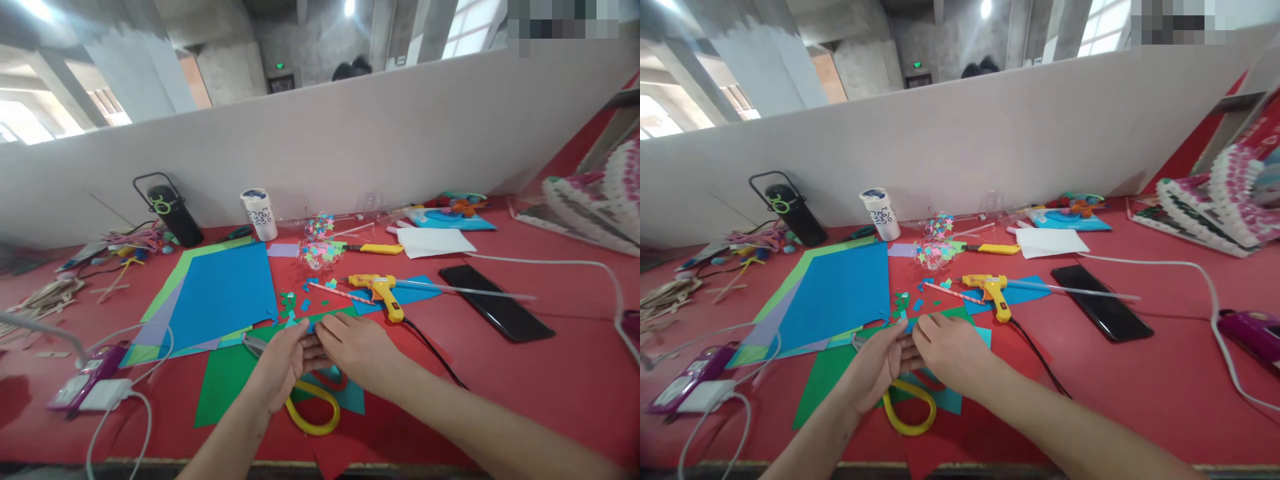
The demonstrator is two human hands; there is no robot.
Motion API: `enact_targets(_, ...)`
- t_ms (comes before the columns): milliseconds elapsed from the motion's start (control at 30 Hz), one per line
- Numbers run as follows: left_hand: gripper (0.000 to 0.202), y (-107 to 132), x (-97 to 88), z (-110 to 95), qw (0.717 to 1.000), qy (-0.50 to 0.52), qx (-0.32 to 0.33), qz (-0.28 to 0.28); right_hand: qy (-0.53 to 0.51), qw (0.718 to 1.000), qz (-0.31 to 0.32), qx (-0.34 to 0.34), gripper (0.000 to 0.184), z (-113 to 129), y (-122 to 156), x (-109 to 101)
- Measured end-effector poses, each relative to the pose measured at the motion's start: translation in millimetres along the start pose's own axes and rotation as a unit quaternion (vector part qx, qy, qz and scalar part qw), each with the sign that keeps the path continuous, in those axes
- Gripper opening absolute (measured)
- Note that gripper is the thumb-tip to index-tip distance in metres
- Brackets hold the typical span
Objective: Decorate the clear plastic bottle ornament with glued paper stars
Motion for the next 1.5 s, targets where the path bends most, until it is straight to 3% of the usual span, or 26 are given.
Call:
enact_targets(100,0.025,5.5,-16.2,7.8,0.998,0.017,0.025,-0.048,-0.025,1.0,-0.004,0.009,0.019,11.4,5.4,4.1)
enact_targets(300,0.022,29.1,-75.3,5.5,0.982,0.006,0.079,-0.173,-0.092,0.993,0.044,0.06,0.015,27.9,15.0,31.2)
enact_targets(400,0.024,37.5,-84.3,0.7,0.976,-0.011,0.096,-0.195,-0.106,0.989,0.073,0.069,0.028,39.7,12.3,45.5)
enact_targets(533,0.02,45.2,-77.7,-10.0,0.973,-0.035,0.123,-0.193,-0.109,0.983,0.1,0.109,0.04,39.0,7.4,48.1)
enact_targets(800,0.021,52.8,-57.1,-35.3,0.981,-0.034,0.133,-0.139,-0.141,0.964,0.137,0.177,0.038,16.1,12.8,43.7)
enact_targets(1000,0.022,53.4,-29.9,-41.6,0.991,-0.016,0.111,-0.073,-0.221,0.939,0.069,0.253,0.031,-25.4,24.9,35.1)
enact_targets(1133,0.02,36.5,-20.3,-54.7,0.99,-0.023,0.126,-0.056,-0.334,0.892,0.014,0.306,0.008,-63.9,28.1,18.5)
enact_targets(1233,0.019,14.4,-17.9,-70.7,0.985,-0.055,0.151,-0.057,-0.435,0.851,0.015,0.293,0.044,-77.6,22.3,8.2)
enact_targets(1333,0.019,-9.4,-22.2,-80.6,0.98,-0.076,0.174,-0.067,-0.475,0.835,-0.022,0.278,0.045,-92.3,19.3,-6.7)
enact_targets(1433,0.017,-29.1,-34.1,-73.3,0.979,-0.074,0.172,-0.084,-0.484,0.826,-0.043,0.285,0.041,-105.5,23.0,-6.0)
enact_targets(1500,0.017,-38.0,-35.5,-57.2,0.984,-0.091,0.139,-0.062,-0.478,0.826,-0.052,0.295,0.039,-113.0,28.0,1.1)
Point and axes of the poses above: each hand's wrist, its own y-axis away from the middle knuckle, its own x-axis out of the palm, z = x × y, the point moved 10 cm from there along -y, towards the middle knuckle, and after that the axes turned 8 degrees about -y, right-handed, at the moved point
